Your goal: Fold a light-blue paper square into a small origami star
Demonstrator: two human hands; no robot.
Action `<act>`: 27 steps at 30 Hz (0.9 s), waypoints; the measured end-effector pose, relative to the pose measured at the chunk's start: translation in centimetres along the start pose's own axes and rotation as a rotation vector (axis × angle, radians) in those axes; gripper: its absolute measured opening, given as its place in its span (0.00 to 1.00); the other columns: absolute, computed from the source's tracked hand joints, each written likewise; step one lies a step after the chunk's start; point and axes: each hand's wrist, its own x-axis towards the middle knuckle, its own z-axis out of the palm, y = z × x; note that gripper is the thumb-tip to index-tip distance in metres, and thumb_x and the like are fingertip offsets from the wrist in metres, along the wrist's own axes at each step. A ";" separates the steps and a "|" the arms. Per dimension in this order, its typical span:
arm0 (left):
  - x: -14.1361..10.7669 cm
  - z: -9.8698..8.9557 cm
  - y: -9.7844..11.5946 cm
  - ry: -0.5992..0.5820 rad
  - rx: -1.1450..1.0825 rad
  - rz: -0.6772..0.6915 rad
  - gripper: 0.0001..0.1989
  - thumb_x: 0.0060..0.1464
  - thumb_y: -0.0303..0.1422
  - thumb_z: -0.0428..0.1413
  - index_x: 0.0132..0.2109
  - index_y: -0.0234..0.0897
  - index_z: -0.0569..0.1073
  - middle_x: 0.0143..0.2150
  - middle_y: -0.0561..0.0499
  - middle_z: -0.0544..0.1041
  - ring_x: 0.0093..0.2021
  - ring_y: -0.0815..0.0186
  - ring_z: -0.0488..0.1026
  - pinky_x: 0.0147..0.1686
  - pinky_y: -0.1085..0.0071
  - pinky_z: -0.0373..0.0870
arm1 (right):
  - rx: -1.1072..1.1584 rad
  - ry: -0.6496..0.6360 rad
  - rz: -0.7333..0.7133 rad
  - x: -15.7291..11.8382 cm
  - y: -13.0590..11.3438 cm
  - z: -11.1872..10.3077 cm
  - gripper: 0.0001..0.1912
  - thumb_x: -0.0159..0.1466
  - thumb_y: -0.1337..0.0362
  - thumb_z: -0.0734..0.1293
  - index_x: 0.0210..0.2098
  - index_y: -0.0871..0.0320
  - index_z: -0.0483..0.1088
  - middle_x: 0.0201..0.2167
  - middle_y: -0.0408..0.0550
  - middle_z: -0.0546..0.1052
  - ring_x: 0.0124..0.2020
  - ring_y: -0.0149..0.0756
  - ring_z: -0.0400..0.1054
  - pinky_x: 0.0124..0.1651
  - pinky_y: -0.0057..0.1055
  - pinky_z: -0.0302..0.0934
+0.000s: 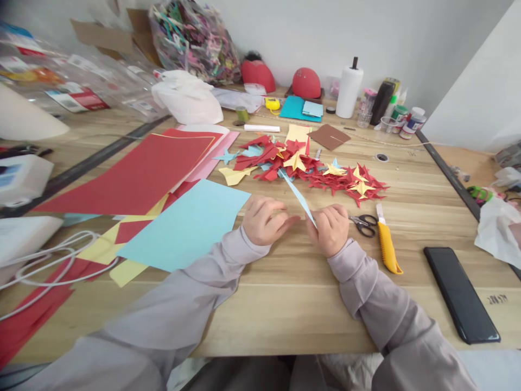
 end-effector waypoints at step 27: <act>-1.8 1.1 -2.5 -0.509 -0.222 -0.139 0.06 0.45 0.25 0.55 0.28 0.39 0.75 0.41 0.47 0.76 0.43 0.57 0.68 0.40 0.58 0.61 | -0.008 -0.498 0.099 -1.0 0.7 1.2 0.10 0.60 0.73 0.62 0.31 0.55 0.73 0.32 0.45 0.79 0.43 0.39 0.67 0.58 0.47 0.42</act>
